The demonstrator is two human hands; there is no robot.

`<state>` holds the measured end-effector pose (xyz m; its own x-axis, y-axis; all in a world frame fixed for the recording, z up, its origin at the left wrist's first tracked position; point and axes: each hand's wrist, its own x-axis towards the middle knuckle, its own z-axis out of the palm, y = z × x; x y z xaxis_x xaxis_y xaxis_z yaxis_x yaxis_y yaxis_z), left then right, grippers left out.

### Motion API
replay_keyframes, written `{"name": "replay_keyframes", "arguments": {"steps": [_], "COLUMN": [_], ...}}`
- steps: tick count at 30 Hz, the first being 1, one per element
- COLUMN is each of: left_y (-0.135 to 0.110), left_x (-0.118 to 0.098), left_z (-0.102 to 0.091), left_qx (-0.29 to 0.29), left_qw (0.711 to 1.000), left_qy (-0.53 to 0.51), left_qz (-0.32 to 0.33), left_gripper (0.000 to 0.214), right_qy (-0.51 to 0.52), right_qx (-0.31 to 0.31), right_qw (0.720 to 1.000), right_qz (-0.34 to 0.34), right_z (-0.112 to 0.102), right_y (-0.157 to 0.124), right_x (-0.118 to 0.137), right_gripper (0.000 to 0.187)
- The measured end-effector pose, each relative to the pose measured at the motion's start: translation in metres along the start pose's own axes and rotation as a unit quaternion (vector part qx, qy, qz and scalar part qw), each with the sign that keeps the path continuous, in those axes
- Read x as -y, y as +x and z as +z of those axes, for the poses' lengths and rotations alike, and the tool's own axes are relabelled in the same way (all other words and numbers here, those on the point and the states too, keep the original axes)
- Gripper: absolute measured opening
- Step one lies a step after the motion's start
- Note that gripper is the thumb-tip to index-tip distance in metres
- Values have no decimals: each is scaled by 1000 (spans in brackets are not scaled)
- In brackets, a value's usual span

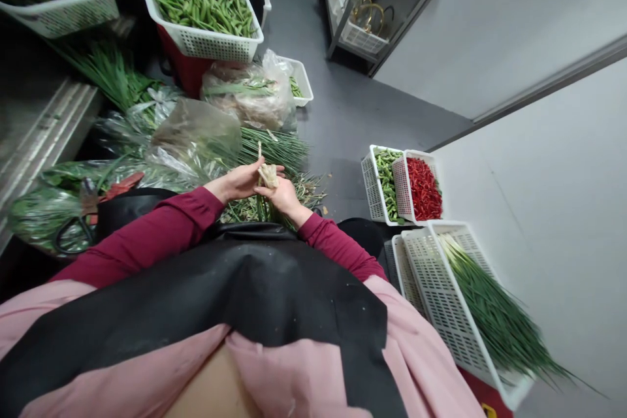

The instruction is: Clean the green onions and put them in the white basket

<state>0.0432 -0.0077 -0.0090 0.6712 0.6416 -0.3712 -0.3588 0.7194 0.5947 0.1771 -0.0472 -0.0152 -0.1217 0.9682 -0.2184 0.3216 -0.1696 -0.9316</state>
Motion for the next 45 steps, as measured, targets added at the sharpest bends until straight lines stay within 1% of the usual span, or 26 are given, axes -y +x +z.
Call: {"name": "replay_keyframes", "arguments": {"steps": [2, 5, 7, 9, 11, 13, 16, 19, 23, 24, 26, 27, 28, 30, 33, 35, 38, 40, 42, 44, 45], "left_y": [-1, -5, -8, -11, -12, -12, -9, -6, -7, -7, -7, -7, -6, -5, -4, -4, -4, -3, -2, -1, -2], "left_x": [0, -2, -4, -4, -3, -2, 2, 4, 4, 3, 2, 1, 1, 1, 1, 2, 2, 1, -2, -5, -5], "left_z": [-2, -8, -11, -11, -9, -7, -8, -14, -25, -29, -35, -39, -42, -47, -52, -56, -65, -70, -72, -69, -65], "left_qx": [8, 23, 13, -6, -16, -8, 15, 11, 35, 36, 19, 10, 5, 2, -5, -25, -69, -100, -157, -206, -208], "left_qw": [1000, 998, 994, 982, 958, 931, 904, 868, 826, 807, 762, 744, 733, 719, 708, 693, 660, 653, 662, 690, 711], "left_qy": [10, 46, 100, 182, 278, 354, 413, 484, 555, 581, 638, 658, 671, 688, 704, 720, 748, 750, 733, 692, 667], "left_qz": [9, 28, 33, 42, 62, 87, 106, 112, 96, 99, 112, 115, 113, 101, 56, 21, -19, -21, 7, 55, 77], "left_gripper": [50, 43, 36, 30, 25, 23, 23, 24, 20, 19, 17, 16, 15, 11, 7, 4, 6, 8, 10, 9, 8], "right_qy": [9, 82, 139, 173, 186, 187, 179, 201, 270, 287, 316, 327, 334, 335, 323, 318, 296, 251, 190, 135, 112], "right_qx": [-14, -31, -26, -22, -32, -46, -66, -98, -155, -169, -193, -202, -208, -213, -207, -201, -216, -203, -150, -116, -117], "right_qw": [1000, 995, 987, 982, 979, 979, 979, 972, 947, 940, 927, 922, 918, 917, 923, 926, 930, 946, 969, 981, 984], "right_qz": [13, 57, 77, 78, 72, 66, 71, 78, 81, 77, 62, 52, 43, 31, 26, 28, 23, 30, 55, 73, 75], "right_z": [-2, -11, -20, -28, -32, -33, -32, -38, -65, -73, -89, -96, -101, -107, -108, -109, -113, -114, -109, -100, -95], "right_y": [0, -1, -2, -3, -4, -5, -6, -6, -4, -4, -4, -4, -5, -7, -11, -14, -17, -18, -17, -14, -13], "right_x": [-1, -1, 1, 3, 4, 3, 1, 1, 10, 14, 22, 26, 30, 36, 39, 39, 36, 32, 24, 15, 10], "right_gripper": [43, 35, 31, 28, 26, 25, 24, 25, 28, 29, 30, 30, 30, 30, 31, 29, 25, 25, 28, 30, 28]}}
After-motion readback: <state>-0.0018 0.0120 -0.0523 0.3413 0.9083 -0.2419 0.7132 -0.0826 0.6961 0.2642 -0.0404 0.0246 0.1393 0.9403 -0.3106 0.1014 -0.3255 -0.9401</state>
